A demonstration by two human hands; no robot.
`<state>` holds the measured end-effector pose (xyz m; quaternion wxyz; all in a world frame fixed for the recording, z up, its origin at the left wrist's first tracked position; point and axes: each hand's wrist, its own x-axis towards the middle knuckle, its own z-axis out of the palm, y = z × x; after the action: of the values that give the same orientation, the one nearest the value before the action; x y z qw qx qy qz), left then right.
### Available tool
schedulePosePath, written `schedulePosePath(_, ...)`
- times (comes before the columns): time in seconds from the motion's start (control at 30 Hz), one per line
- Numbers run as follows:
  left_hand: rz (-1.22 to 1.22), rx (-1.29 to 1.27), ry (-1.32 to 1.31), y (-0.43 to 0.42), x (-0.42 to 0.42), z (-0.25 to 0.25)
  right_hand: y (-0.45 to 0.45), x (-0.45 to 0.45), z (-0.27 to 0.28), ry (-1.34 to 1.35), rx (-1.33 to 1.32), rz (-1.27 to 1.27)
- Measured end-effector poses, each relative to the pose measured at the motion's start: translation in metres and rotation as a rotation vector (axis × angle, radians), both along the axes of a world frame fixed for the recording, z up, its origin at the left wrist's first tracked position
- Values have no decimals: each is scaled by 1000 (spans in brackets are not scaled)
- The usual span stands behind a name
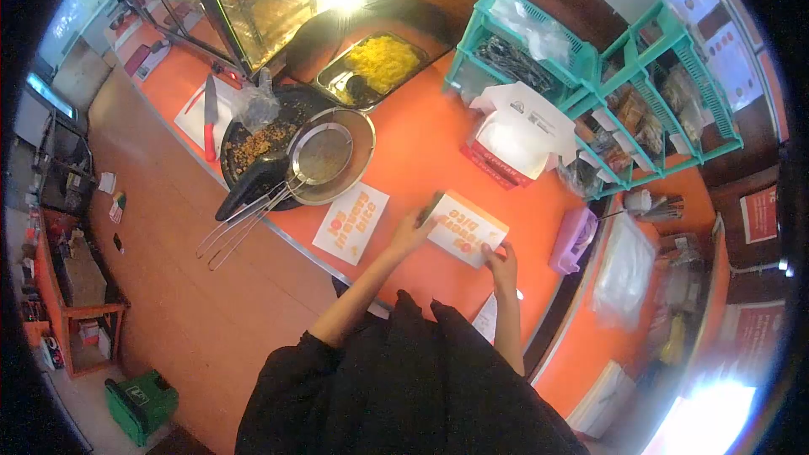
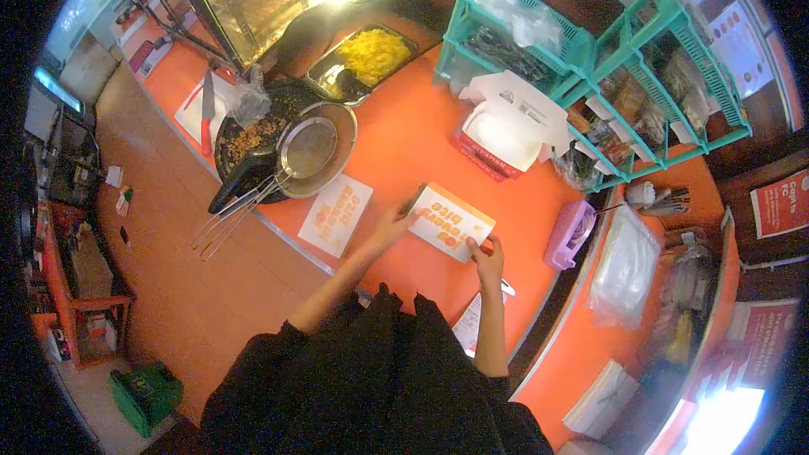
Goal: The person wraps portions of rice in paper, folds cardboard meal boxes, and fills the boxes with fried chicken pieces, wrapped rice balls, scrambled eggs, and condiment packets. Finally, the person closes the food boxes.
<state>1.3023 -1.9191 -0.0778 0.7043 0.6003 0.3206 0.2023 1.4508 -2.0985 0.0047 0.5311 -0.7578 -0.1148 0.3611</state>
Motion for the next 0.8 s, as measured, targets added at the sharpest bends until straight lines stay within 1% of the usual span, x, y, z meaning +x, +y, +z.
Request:
schedulePosePath(0.03,70,37,-155,-3,0,-2,-2,-3,5,-48,74,-23)
schedulePosePath(0.07,68,38,-153,-7,-2,-4,-4,-5,7,-97,148,-47)
schedulePosePath(0.1,130,37,-242,-10,-6,16,-7,-7,6,-96,149,-49)
schedulePosePath(0.13,191,35,-331,-13,-8,24,-9,-10,4,-132,183,-68)
schedulePosePath(0.2,194,54,-335,-13,-8,26,-10,-12,0,-171,218,-91)
schedulePosePath(0.27,193,71,-338,-13,-9,22,-10,-15,-4,-288,257,-92)
schedulePosePath(0.33,128,44,-207,-11,-9,14,-9,-14,-7,-292,232,-92)
schedulePosePath(0.37,118,44,-207,-11,-8,11,-9,-13,-9,-294,205,-87)
schedulePosePath(0.4,188,226,-100,-12,-6,7,-8,-11,-14,-295,206,-98)
schedulePosePath(0.43,257,410,5,-11,-3,3,-6,-7,-20,-228,43,-34)
schedulePosePath(0.47,243,414,0,-9,-3,0,-5,-2,-25,-158,-117,28)
schedulePosePath(0.53,110,374,120,-1,-6,-12,3,-4,-21,-170,-145,0)
schedulePosePath(0.57,95,380,115,4,-7,-13,5,-5,-17,-179,-177,-14)
schedulePosePath(0.6,4,313,151,11,-7,-11,3,2,-48,-304,-198,-43)
schedulePosePath(0.63,-89,247,189,15,-5,-6,8,-4,-36,-301,-197,-62)
schedulePosePath(0.67,-108,254,187,14,2,-1,19,-11,-25,-569,-42,-158)
schedulePosePath(0.7,30,368,127,13,11,7,33,-15,-14,-837,112,-254)
schedulePosePath(0.73,167,479,64,12,17,13,42,-13,-15,-836,108,-278)
schedulePosePath(0.77,144,487,61,16,25,19,51,-10,-15,-814,183,-275)
schedulePosePath(0.8,150,500,-23,20,34,23,54,-8,-20,-793,257,-271)
